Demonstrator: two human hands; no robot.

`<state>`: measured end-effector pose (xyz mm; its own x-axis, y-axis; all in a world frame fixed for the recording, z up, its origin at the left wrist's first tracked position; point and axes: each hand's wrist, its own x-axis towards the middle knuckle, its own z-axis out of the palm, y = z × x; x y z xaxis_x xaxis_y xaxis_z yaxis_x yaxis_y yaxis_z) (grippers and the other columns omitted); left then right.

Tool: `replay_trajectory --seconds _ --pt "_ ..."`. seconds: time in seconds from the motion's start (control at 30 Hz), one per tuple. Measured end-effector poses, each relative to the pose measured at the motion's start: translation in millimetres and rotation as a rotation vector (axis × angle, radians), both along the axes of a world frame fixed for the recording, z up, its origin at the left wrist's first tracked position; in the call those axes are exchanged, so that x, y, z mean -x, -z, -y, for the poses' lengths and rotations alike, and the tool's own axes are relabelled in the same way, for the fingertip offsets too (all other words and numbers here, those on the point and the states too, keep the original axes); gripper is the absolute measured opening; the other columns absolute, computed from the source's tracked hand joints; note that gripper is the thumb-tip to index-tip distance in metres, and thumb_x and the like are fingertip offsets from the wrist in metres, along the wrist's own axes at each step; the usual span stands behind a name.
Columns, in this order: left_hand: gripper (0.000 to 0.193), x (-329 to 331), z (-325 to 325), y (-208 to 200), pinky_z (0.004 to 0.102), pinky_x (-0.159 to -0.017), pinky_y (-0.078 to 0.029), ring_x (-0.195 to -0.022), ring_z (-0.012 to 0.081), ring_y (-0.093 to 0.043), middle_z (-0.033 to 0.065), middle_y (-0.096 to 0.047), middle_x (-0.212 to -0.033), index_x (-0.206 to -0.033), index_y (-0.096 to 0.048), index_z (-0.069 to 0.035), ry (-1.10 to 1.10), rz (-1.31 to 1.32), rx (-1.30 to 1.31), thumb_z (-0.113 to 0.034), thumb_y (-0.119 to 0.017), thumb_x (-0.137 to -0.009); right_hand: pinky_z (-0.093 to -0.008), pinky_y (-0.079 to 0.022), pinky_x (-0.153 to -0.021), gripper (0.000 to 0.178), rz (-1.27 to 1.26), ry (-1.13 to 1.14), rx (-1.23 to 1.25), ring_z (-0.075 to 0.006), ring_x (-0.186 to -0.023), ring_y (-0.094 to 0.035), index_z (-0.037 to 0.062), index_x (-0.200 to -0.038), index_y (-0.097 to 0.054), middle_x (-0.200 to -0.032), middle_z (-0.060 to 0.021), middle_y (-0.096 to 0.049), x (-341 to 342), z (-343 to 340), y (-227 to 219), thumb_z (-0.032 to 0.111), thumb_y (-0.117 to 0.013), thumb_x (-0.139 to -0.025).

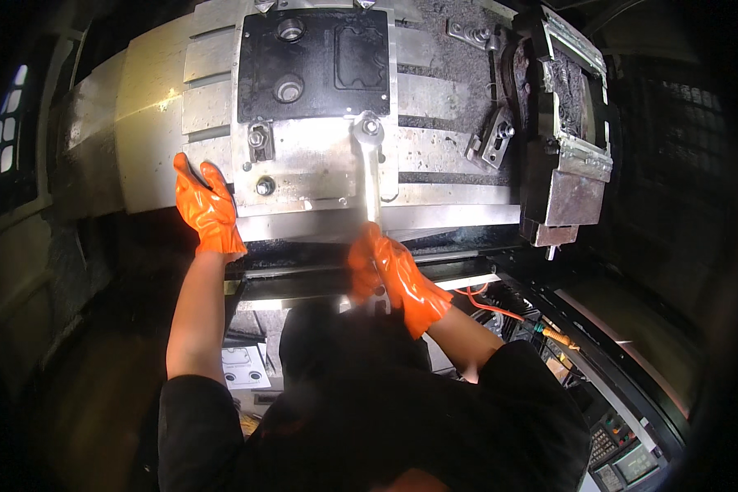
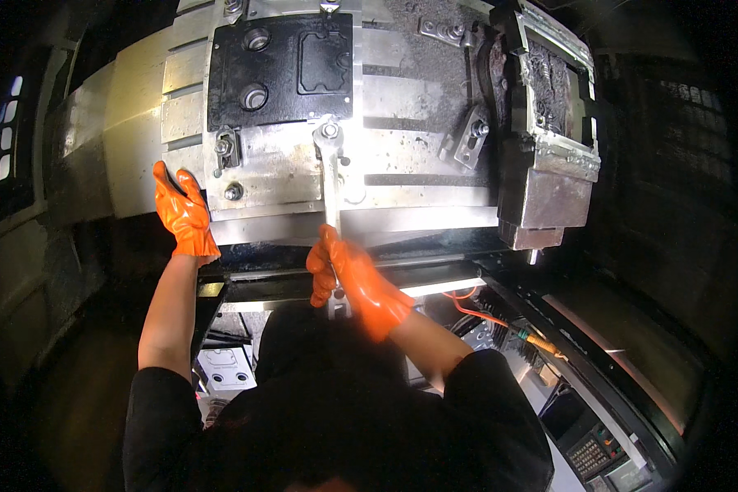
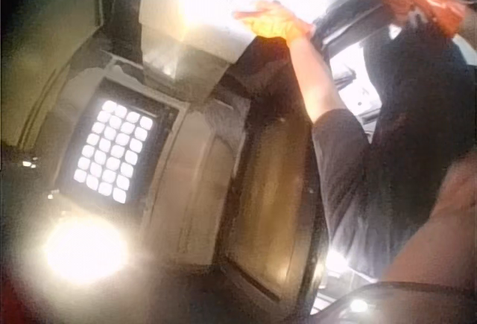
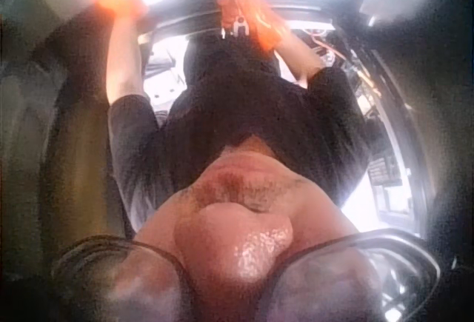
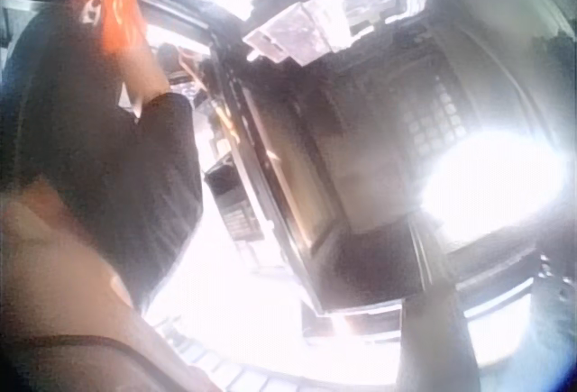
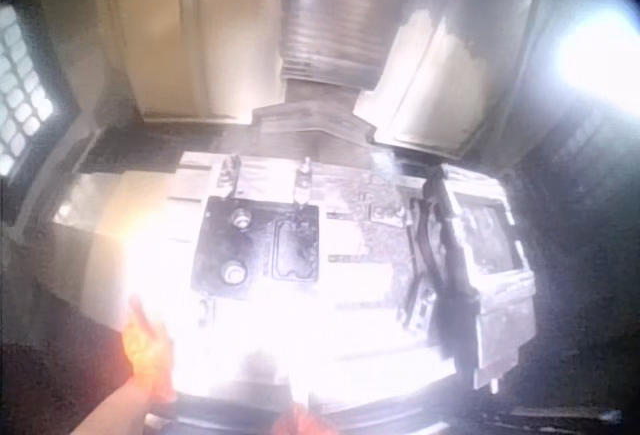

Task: The person uses an air blow gun to remove debris from a metal part, then wipes the part with a cloth. They repeat this process on multiple metal parts, blowing and wiping each one before placing them on a machine table.

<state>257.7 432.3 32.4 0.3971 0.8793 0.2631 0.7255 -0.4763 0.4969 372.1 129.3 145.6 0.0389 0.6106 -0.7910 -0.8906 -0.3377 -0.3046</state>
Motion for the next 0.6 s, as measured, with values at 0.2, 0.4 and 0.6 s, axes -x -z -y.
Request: replay_trajectory --seconds 0.2,0.4,0.6 --pt "0.057 3.0 2.5 6.6 0.054 -0.095 -0.05 -0.11 0.0521 -0.063 0.0333 -0.066 -0.122 -0.143 -0.05 0.005 0.076 0.037 -0.084 -0.036 -0.058 -0.104 -0.0414 -0.051 -0.064 0.06 -0.053 -0.067 0.123 -0.022 -0.058 -0.054 0.0103 -0.088 -0.053 -0.065 -0.004 -0.047 -3.3 6.7 -2.9 0.063 -0.034 -0.109" --pt "0.053 3.4 1.9 -4.3 0.0521 -0.098 -0.05 -0.113 0.05 -0.063 0.0308 -0.066 -0.125 -0.145 -0.049 -0.001 0.014 0.024 0.062 -0.034 -0.058 -0.104 -0.0412 -0.054 -0.061 0.062 0.014 0.001 -0.036 -0.0245 -0.058 -0.056 0.0074 -0.091 -0.055 -0.065 -0.0061 -0.048 -2.9 17.4 14.3 0.067 -0.045 -0.105" --pt "0.054 1.3 -0.7 -6.8 0.0489 -0.098 -0.052 -0.112 0.0471 -0.065 0.0292 -0.068 -0.122 -0.145 -0.051 0.0 -0.02 0.03 0.056 -0.033 -0.059 -0.103 -0.0393 -0.054 -0.058 0.061 0.037 -0.189 -0.091 -0.022 -0.055 -0.054 0.0057 -0.089 -0.056 -0.063 -0.0048 -0.047 -16.3 21.5 -9.5 0.064 -0.048 -0.105"
